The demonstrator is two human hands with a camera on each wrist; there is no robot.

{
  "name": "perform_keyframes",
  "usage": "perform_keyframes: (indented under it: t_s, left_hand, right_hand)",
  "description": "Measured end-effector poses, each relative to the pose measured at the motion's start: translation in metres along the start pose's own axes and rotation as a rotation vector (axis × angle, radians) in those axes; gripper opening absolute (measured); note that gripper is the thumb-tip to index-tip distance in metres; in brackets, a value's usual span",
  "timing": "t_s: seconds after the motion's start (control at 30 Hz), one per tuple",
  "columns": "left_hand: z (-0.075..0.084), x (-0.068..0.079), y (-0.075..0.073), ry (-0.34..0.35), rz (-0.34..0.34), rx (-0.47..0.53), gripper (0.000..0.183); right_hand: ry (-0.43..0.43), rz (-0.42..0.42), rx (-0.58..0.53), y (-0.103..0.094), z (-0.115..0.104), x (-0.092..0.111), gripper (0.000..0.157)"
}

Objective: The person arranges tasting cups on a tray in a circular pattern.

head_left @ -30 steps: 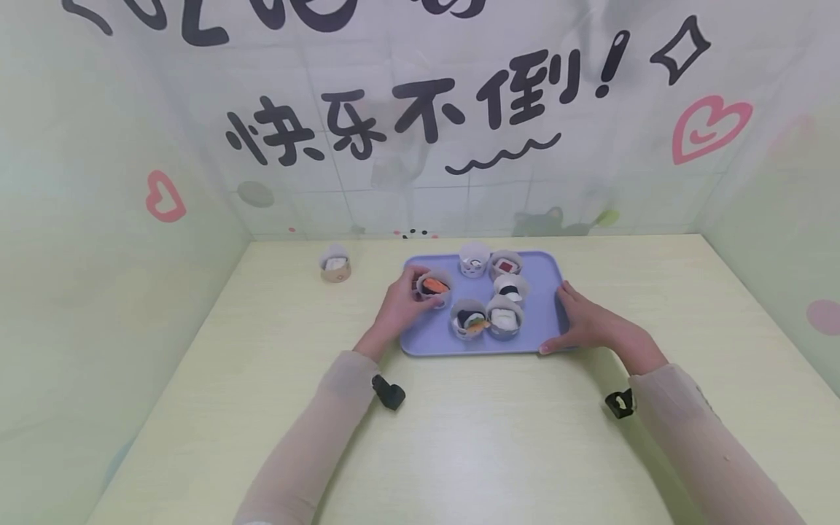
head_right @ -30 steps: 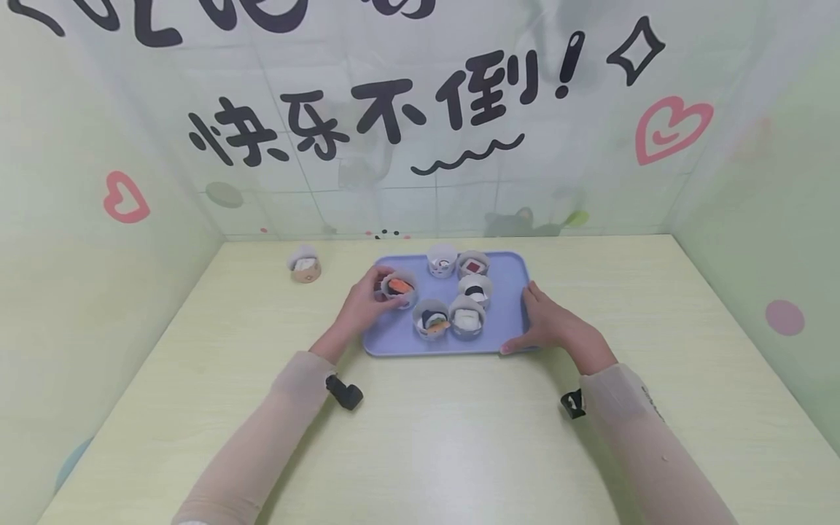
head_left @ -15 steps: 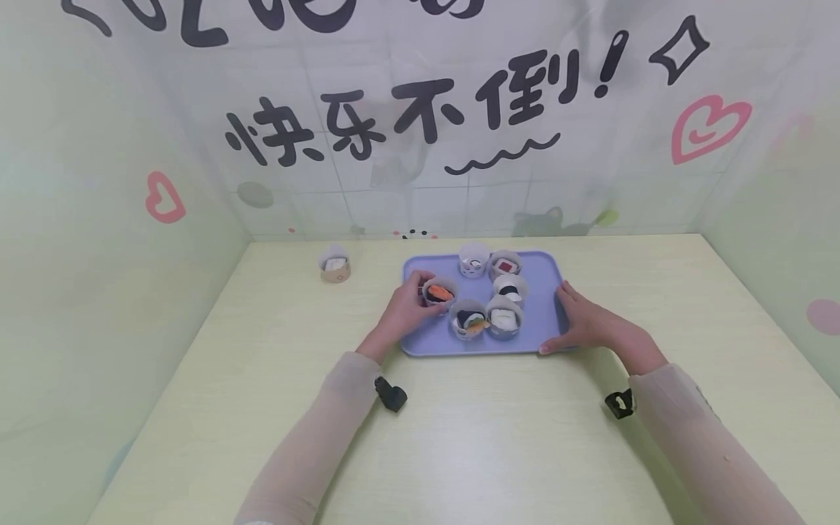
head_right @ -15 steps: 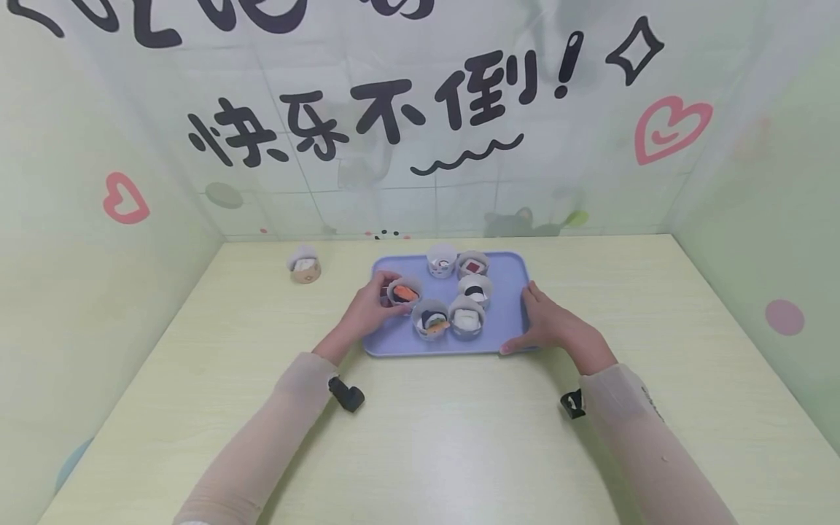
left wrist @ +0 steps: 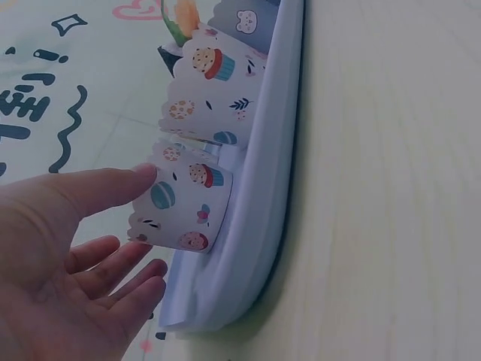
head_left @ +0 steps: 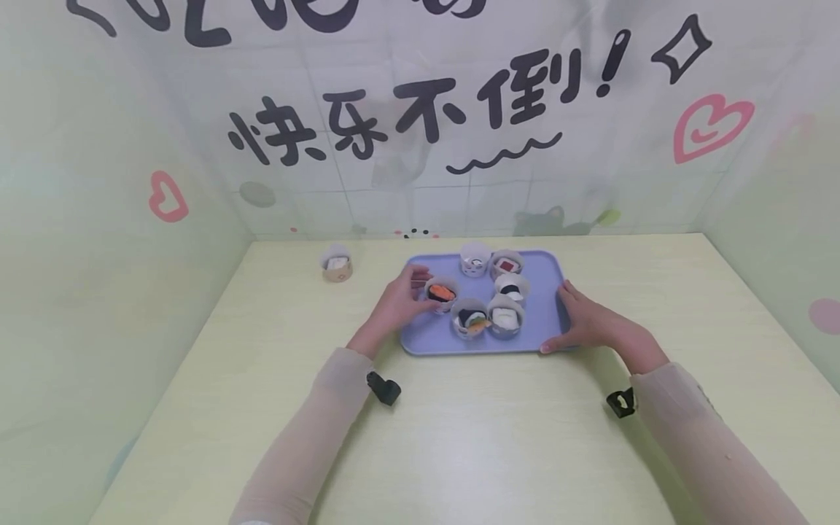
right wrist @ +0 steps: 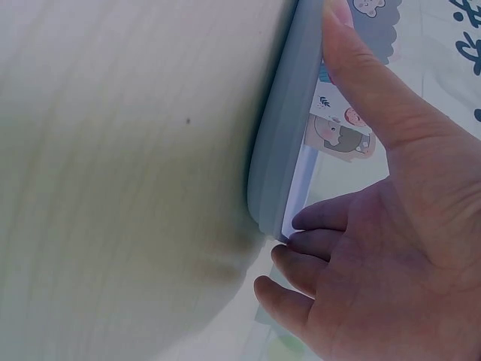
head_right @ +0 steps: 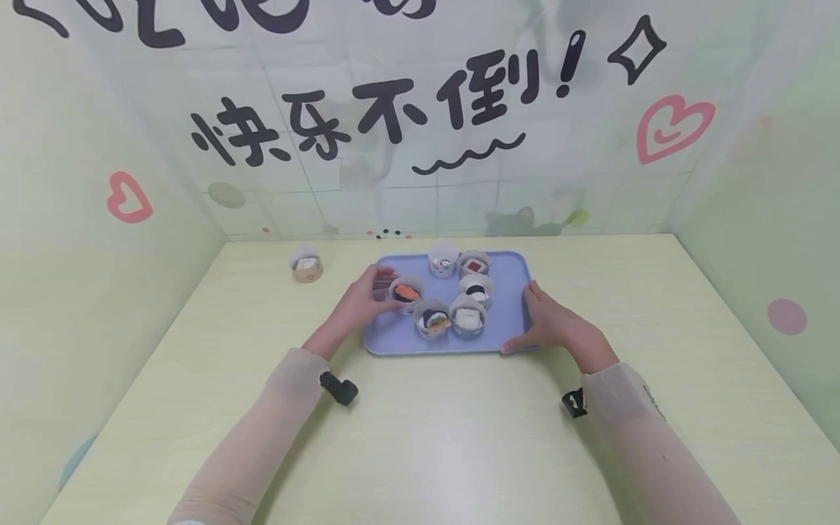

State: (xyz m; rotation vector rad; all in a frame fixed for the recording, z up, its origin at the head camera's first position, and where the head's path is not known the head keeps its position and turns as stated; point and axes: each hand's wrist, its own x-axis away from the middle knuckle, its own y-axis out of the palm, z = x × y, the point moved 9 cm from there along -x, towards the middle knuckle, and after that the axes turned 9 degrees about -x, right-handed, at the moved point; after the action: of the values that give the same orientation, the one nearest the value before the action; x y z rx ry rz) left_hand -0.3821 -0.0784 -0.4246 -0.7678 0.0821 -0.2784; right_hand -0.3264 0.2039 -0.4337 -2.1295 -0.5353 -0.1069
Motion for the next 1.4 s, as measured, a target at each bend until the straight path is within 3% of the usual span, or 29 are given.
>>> perform_keyframes:
  t_s: [0.9, 1.4]
  left_hand:
    - [-0.019, -0.004, -0.055, 0.001, 0.130, 0.106, 0.072]
    - [-0.032, -0.002, -0.080, -0.046, 0.221, 0.103, 0.073]
  right_hand:
    - [-0.009, -0.004, -0.007, 0.000, -0.001, 0.000, 0.134]
    - [-0.008, -0.004, -0.015, 0.000, -0.001, -0.001, 0.133]
